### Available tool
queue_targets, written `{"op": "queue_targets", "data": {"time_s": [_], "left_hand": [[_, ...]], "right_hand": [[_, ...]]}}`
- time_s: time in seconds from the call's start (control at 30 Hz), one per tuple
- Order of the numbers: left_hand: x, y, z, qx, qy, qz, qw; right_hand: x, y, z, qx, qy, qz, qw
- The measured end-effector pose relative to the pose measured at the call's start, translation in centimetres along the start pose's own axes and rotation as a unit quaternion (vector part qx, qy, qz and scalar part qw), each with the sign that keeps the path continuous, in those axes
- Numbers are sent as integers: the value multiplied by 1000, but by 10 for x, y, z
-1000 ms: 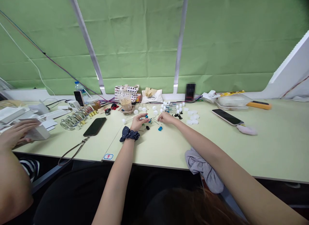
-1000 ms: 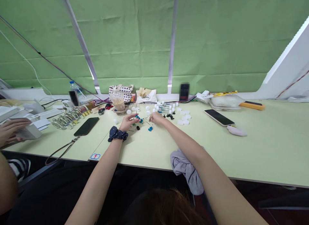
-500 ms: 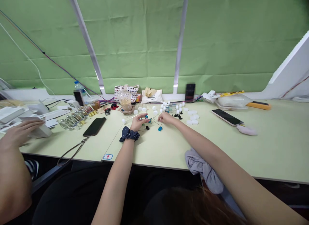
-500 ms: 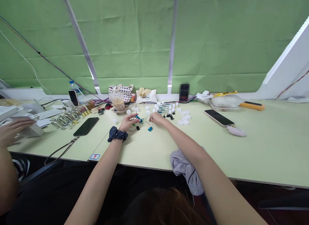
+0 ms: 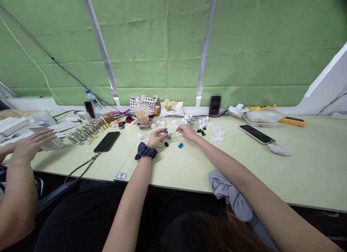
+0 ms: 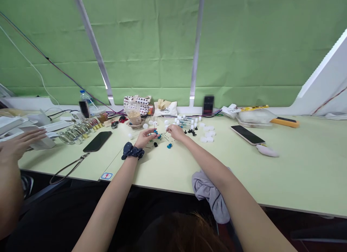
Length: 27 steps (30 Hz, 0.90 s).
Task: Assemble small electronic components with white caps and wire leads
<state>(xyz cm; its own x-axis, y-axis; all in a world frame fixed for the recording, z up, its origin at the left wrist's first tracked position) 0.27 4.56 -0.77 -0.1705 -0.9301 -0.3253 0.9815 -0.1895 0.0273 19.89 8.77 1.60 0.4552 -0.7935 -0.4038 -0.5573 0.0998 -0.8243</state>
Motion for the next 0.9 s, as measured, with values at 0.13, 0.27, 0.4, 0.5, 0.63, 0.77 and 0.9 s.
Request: {"op": "queue_targets", "data": {"time_s": [0.13,0.27,0.4,0.5,0.63,0.77,0.9], "left_hand": [[0,1,-2,25,0,-21,999],[-1,-1,-3,35,0,-8,999],[-1,-3,-2,-3,-11,18,1000],[-1,-4,-2,-41,-15,26,999],[0,-4,1,-75,-2,34,997],[1,-2,5,-93,2,35,995],[1,-1,5,-88,2,29,996]], "right_hand": [[0,-9,-23,-77,-65,75,992],[0,-9,-39,-120,-122,80,982],[1,-7,-41,-140,-139,76,977],[2,-8,-42,-149,-144,76,975],[2,-6,-49,-148,-150,76,975],[3,0,-56,-134,-152,68,977],[3,4,-60,-103,-146,63,982]]}}
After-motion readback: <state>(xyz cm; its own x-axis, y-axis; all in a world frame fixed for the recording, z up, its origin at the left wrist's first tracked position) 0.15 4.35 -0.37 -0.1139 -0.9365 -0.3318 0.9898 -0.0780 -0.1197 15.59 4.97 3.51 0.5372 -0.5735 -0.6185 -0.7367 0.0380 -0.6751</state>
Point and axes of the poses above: each hand's wrist, its own x-axis away from the middle knuckle, its own y-axis out of the palm, z = x × y, the point moved 3 cm from there along -x, towards the middle knuckle, and after that the axes turned 4 degrees about -x, right-handed, at the moved point
